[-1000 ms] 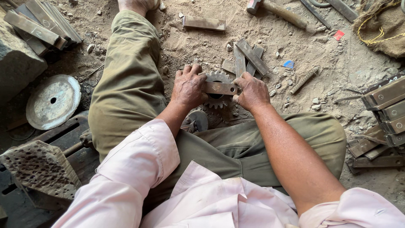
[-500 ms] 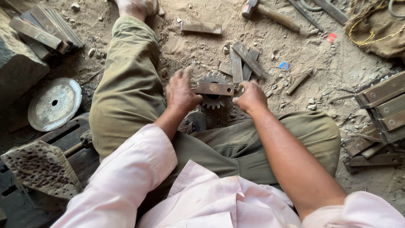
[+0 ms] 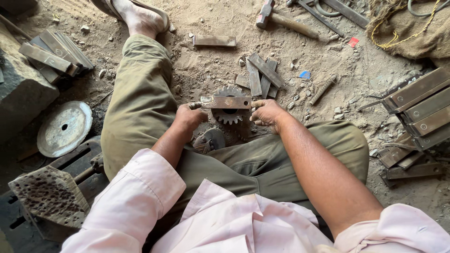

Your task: The person sits on the ground and repeatedly picks up rectangular metal bars and a toothed metal gear. They align the bars with the gear, seemingly checking fit or assembly, then place them back down. This cycle of picking up, aligning, and placing down is repeated multiple times.

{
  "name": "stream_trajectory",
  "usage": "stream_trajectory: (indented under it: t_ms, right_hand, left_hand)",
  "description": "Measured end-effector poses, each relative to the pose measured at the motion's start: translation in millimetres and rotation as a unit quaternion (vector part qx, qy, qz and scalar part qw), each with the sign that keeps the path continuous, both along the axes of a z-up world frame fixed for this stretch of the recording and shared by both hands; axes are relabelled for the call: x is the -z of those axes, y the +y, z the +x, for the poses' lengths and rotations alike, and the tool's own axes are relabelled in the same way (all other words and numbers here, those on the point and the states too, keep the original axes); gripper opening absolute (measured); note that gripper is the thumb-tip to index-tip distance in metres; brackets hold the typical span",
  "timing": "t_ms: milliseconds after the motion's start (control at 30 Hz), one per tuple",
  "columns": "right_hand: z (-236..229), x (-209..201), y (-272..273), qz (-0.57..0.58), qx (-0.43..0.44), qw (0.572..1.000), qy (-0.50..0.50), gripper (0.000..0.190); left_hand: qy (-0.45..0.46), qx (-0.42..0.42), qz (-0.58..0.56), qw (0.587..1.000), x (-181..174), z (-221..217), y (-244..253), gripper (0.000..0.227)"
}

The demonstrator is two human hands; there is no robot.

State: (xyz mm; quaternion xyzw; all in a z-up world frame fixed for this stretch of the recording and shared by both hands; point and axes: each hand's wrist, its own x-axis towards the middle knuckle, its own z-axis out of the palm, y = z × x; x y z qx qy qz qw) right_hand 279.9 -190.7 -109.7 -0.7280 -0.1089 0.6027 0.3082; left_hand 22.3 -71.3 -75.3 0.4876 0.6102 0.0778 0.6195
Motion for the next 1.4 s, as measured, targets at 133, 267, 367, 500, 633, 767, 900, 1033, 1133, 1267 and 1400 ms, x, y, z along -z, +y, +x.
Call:
stream_trajectory:
  t_ms: [133,267,367,500,633,767,900,1033,1133,1267,1400]
  right_hand:
    - [2.3,8.1,0.2,0.008,-0.006,1.000,-0.003,0.060]
    - [3.9,10.4,-0.7,0.016,-0.010,1.000,0.002,0.057]
    - [2.8,-0.1,0.4,0.014,-0.017,1.000,-0.009,0.058]
    - [-7.0,-27.2,4.2,0.011,-0.098,0.984,-0.146,0.057]
    - [-20.0,-45.6,7.4,-0.001,-0.290,0.860,-0.420,0.066]
    - [-18.6,-45.2,13.5,0.090,-0.391,0.750,-0.525,0.050]
    - [-14.8,-34.7,12.2,0.130,-0.409,0.701,-0.570,0.037]
    - [-15.4,-34.4,16.4,0.128,-0.395,0.715,-0.562,0.041]
    - [-18.2,-37.6,15.1,0.134,-0.377,0.727,-0.558,0.041]
    - [-22.4,-38.5,14.6,0.123,-0.380,0.719,-0.569,0.037]
    - [-22.9,-36.7,14.2,0.101,-0.386,0.727,-0.558,0.034]
  left_hand:
    - [-0.026,-0.003,-0.002,1.000,-2.3,-0.5,-2.2,0.043]
    - [-0.038,-0.015,0.010,0.999,-0.1,0.2,-1.8,0.049]
    - [-0.017,-0.008,0.020,1.000,-3.4,0.9,-0.1,0.048]
    - [0.076,0.044,0.075,0.993,-17.8,5.8,-0.3,0.062]
    - [0.195,0.257,0.345,0.881,-29.4,20.0,-4.8,0.075]
    - [0.185,0.398,0.454,0.775,-32.8,36.4,-0.5,0.058]
    - [0.179,0.406,0.482,0.756,-26.6,41.0,2.6,0.049]
    - [0.169,0.409,0.496,0.747,-22.2,41.6,5.3,0.044]
    - [0.152,0.392,0.513,0.748,-19.8,42.4,4.9,0.045]
    - [0.146,0.382,0.524,0.747,-19.0,41.5,4.8,0.043]
    - [0.148,0.384,0.511,0.755,-21.2,42.9,4.8,0.048]
